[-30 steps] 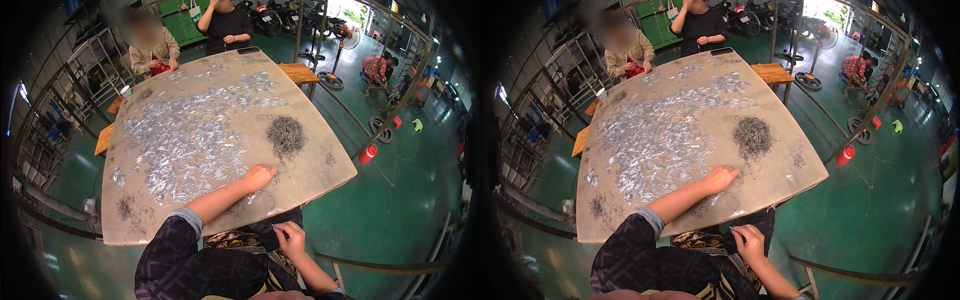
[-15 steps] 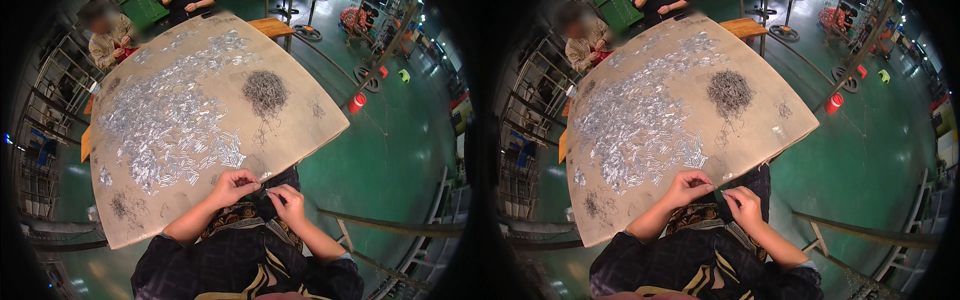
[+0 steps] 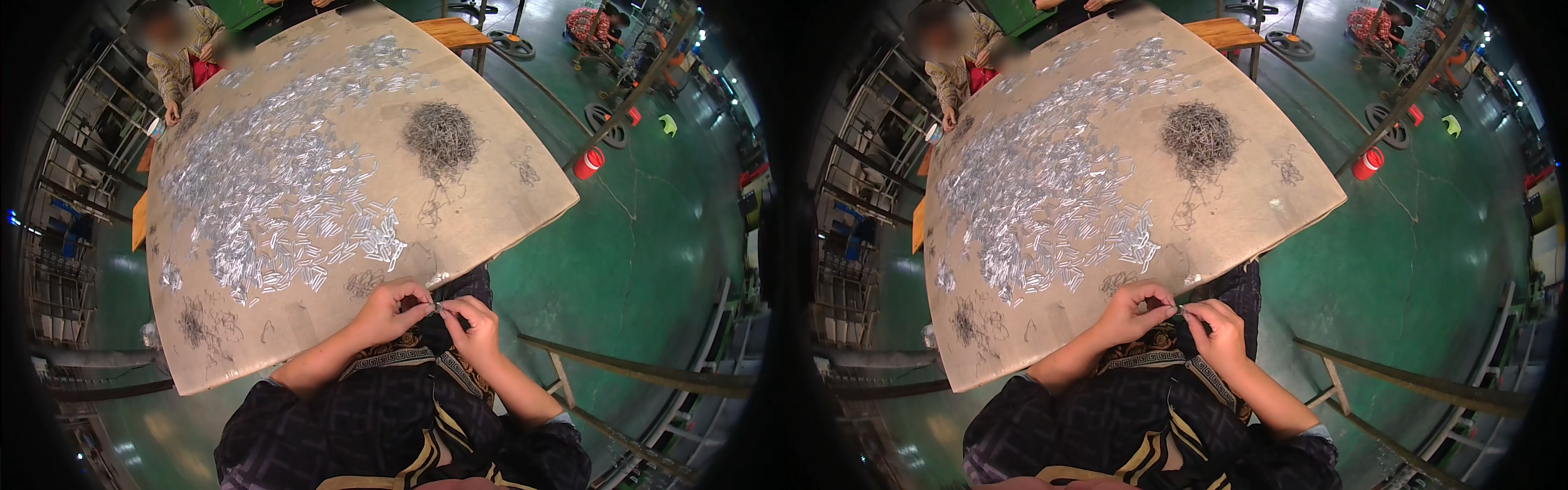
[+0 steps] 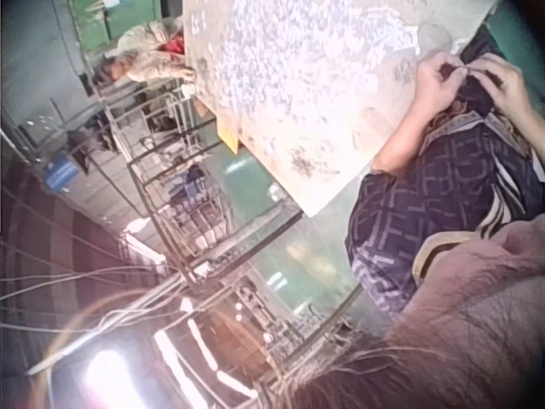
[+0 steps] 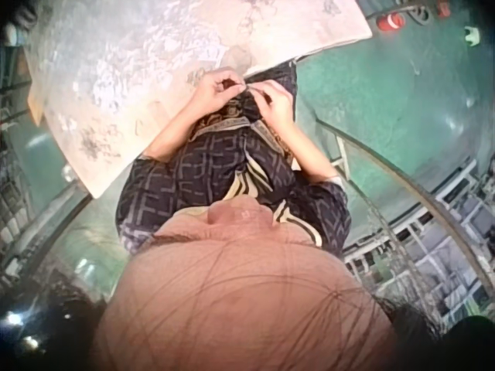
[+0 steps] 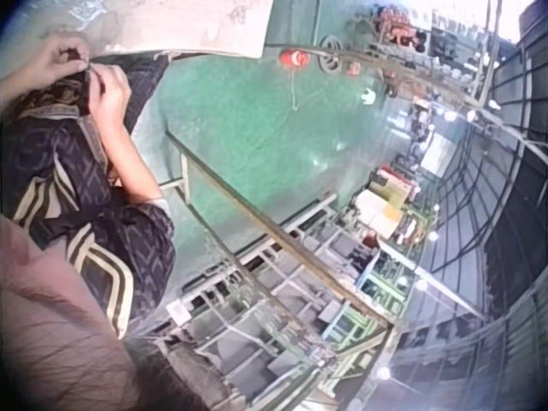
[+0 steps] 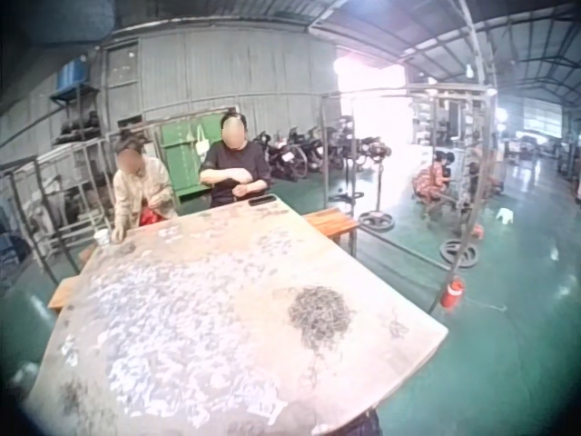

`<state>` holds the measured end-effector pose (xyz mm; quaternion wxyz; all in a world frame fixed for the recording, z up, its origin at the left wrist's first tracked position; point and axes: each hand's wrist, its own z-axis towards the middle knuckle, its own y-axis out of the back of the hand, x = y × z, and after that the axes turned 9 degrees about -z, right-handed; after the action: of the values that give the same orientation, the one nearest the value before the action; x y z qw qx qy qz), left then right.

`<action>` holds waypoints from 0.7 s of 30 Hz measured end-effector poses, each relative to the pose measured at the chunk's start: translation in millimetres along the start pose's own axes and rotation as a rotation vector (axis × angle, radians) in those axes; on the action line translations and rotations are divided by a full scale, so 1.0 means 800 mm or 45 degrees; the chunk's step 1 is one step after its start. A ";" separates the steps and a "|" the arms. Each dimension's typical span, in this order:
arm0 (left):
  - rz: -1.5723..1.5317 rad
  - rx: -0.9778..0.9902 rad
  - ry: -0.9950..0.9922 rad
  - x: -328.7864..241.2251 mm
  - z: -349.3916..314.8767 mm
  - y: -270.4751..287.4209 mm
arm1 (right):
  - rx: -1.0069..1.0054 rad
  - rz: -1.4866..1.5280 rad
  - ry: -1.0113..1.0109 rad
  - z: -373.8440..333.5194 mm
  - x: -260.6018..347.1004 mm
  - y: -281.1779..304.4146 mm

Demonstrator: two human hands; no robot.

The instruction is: The person sits at a table with others and repeatedly picks up small white plastic pieces and dark wire-like items, then joins them together by hand. The assembled units are placed back on the table surface.

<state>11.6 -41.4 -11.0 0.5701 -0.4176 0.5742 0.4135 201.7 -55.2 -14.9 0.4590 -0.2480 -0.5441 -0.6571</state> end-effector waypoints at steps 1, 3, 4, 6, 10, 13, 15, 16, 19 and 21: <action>-0.009 -0.007 -0.008 0.002 0.000 -0.001 | 0.000 -0.013 0.014 0.001 -0.001 0.000; -0.027 -0.023 -0.022 0.006 -0.001 -0.004 | 0.002 -0.038 0.040 0.000 -0.005 0.000; -0.002 -0.020 -0.085 0.007 -0.002 -0.005 | 0.024 -0.047 0.051 -0.001 -0.005 0.001; 0.054 -0.018 -0.222 0.009 0.000 -0.005 | 0.065 -0.065 0.084 0.001 -0.006 0.001; 0.070 0.005 -0.290 0.017 -0.006 -0.015 | 0.077 -0.027 0.133 0.002 -0.014 0.001; 0.139 0.027 -0.327 0.015 -0.009 -0.018 | 0.105 0.064 0.114 0.008 -0.027 0.011; 0.214 0.043 -0.351 0.013 -0.010 -0.017 | 0.071 -0.007 0.089 0.022 -0.040 0.011; 0.238 0.044 -0.388 0.018 -0.010 -0.017 | 0.065 -0.073 0.144 0.032 -0.047 0.006; 0.308 0.069 -0.428 0.024 -0.011 -0.019 | 0.145 -0.335 0.327 0.066 -0.064 -0.015; 0.335 0.077 -0.422 0.025 -0.011 -0.021 | 0.180 -0.396 0.421 0.091 -0.077 -0.042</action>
<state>24.6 -54.8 -30.7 0.6099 -0.2479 0.5345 0.5299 187.8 33.9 -61.7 0.4515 -0.0176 -0.5377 -0.7119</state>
